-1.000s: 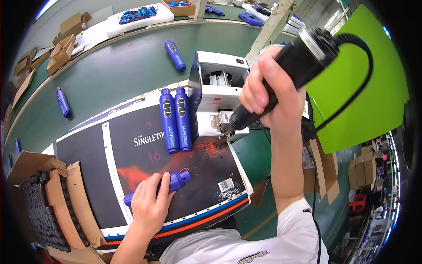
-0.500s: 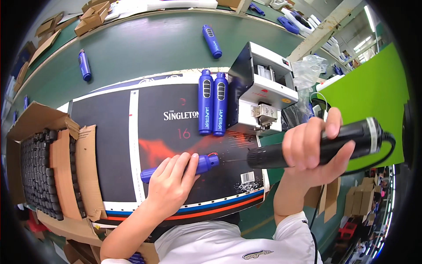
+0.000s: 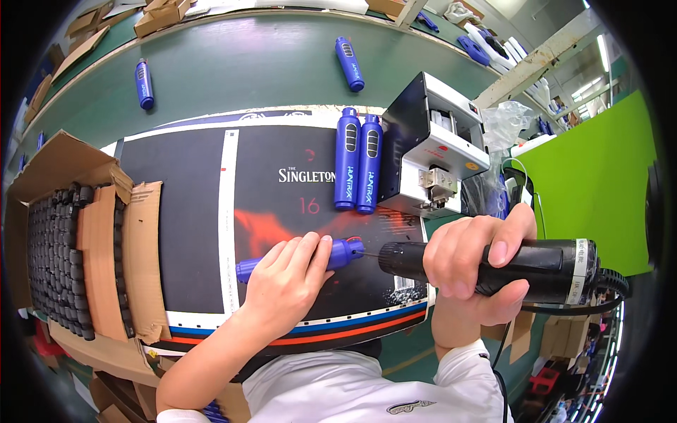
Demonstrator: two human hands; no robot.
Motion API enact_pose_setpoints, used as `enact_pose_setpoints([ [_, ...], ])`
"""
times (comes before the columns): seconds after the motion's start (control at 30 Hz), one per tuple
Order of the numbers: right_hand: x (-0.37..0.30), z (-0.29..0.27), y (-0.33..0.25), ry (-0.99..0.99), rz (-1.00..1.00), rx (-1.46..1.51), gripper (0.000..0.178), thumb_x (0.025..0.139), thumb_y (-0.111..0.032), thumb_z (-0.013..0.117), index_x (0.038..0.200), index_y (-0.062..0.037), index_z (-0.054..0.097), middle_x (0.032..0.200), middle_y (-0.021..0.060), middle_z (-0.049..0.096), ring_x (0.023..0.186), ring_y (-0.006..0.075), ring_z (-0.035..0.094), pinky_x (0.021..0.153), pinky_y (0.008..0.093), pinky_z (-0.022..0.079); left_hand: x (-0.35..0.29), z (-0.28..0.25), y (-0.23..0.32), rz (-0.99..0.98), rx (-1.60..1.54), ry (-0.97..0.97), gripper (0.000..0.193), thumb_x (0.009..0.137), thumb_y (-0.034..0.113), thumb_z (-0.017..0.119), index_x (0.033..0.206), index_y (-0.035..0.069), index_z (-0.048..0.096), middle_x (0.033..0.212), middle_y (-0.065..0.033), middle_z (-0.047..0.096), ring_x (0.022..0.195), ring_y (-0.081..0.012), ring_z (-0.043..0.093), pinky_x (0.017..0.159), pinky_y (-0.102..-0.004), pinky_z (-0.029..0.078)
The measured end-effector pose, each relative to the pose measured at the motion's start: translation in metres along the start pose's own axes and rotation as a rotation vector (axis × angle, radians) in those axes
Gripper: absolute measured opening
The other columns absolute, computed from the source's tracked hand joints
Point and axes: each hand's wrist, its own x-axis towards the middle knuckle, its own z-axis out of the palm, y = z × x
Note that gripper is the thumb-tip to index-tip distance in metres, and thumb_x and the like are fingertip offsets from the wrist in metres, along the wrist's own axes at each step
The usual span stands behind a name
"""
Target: The person uses a rotary tool to drill holes into the bottom of blue cylindrical devices. They then insert small black components into the drilled holes and place the finished devices on the table. The person repeats this process for multiple units.
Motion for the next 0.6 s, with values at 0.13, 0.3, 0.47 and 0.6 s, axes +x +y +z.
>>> enact_pose_setpoints([
  [0.13, 0.001, 0.004, -0.001, 0.016, 0.018, -0.022, 0.038, 0.097, -0.042, 0.063, 0.104, -0.0111, 0.042, 0.069, 0.0016, 0.057, 0.049, 0.0127, 0.053, 0.044, 0.0270, 0.046, 0.000, 0.000, 0.000, -0.005, -0.009, -0.001, 0.054, 0.070, 0.011, 0.080, 0.119, -0.004, 0.062, 0.112, -0.0172, 0.061, 0.094, -0.0322, 0.065, 0.082, -0.0404, 0.053],
  [0.3, -0.006, 0.012, 0.007, 0.041, 0.035, 0.127, 0.038, 0.085, -0.010, 0.079, 0.107, -0.0058, 0.049, 0.069, 0.0054, 0.058, 0.056, 0.0162, 0.054, 0.054, 0.0330, 0.046, -0.001, 0.000, -0.001, -0.011, -0.011, -0.002, 0.055, 0.070, 0.011, 0.080, 0.120, -0.004, 0.062, 0.112, -0.0170, 0.061, 0.095, -0.0321, 0.065, 0.082, -0.0402, 0.054],
  [0.47, -0.007, 0.018, 0.008, 0.031, 0.062, 0.117, 0.035, 0.072, 0.003, 0.084, 0.098, -0.0018, 0.061, 0.070, 0.0075, 0.064, 0.059, 0.0190, 0.061, 0.058, 0.0350, 0.051, -0.001, -0.001, 0.000, -0.014, -0.003, -0.005, 0.054, 0.071, 0.011, 0.080, 0.119, -0.004, 0.062, 0.112, -0.0172, 0.061, 0.095, -0.0323, 0.065, 0.082, -0.0402, 0.054],
  [0.6, -0.007, 0.020, 0.009, 0.037, 0.079, 0.109, 0.034, 0.067, 0.003, 0.086, 0.092, -0.0006, 0.063, 0.070, 0.0080, 0.065, 0.059, 0.0188, 0.062, 0.058, 0.0335, 0.053, -0.002, -0.001, 0.001, -0.018, -0.005, 0.002, 0.053, 0.072, 0.011, 0.079, 0.120, -0.005, 0.062, 0.113, -0.0173, 0.061, 0.095, -0.0326, 0.065, 0.082, -0.0403, 0.054],
])
